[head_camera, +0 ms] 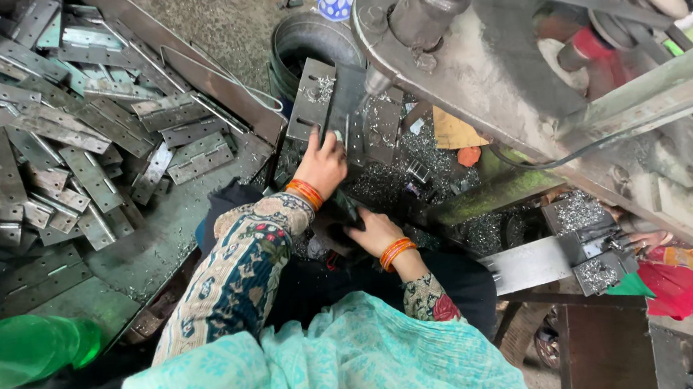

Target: The person repeatedly picks up metal brackets from a bin, places them under a drill press, and operates the machine to drill holes. The person then removes the processed brackets and places them aside, continuing the cycle with new pieces.

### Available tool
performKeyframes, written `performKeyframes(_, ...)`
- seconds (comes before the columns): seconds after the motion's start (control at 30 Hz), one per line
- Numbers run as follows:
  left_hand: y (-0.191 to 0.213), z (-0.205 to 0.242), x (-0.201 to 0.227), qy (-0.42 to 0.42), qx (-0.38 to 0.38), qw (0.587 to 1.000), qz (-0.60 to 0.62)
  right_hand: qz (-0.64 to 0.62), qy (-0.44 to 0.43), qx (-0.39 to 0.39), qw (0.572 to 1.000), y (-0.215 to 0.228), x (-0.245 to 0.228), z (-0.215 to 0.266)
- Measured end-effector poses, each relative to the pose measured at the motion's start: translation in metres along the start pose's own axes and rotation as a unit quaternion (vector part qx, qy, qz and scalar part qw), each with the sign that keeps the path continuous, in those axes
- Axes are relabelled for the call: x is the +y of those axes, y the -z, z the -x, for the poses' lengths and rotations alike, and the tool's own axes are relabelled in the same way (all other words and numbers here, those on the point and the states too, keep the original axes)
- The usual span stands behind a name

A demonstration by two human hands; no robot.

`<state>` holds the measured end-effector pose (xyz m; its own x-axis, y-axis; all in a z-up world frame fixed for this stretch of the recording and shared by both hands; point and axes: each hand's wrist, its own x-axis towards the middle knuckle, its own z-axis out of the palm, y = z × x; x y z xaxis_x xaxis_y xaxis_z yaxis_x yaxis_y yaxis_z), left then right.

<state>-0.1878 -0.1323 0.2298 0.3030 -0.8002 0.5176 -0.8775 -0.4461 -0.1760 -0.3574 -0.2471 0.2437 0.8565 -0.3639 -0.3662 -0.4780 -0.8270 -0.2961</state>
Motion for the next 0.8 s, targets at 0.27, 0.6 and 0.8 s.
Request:
performKeyframes(0.27,0.044,0.000,-0.019,0.154,0.099,0.930,0.318,-0.264,0.097,0.240,0.929,0.018,0.041,-0.045)
performKeyframes(0.6,-0.042,-0.038,-0.050,0.253,0.029,0.788,0.560,-0.353,0.132,0.381,0.844,0.060,0.046,-0.044)
performKeyframes(0.8,-0.032,-0.024,-0.047,0.278,0.000,0.931,0.237,0.089,0.217,0.309,0.922,0.040,-0.011,-0.059)
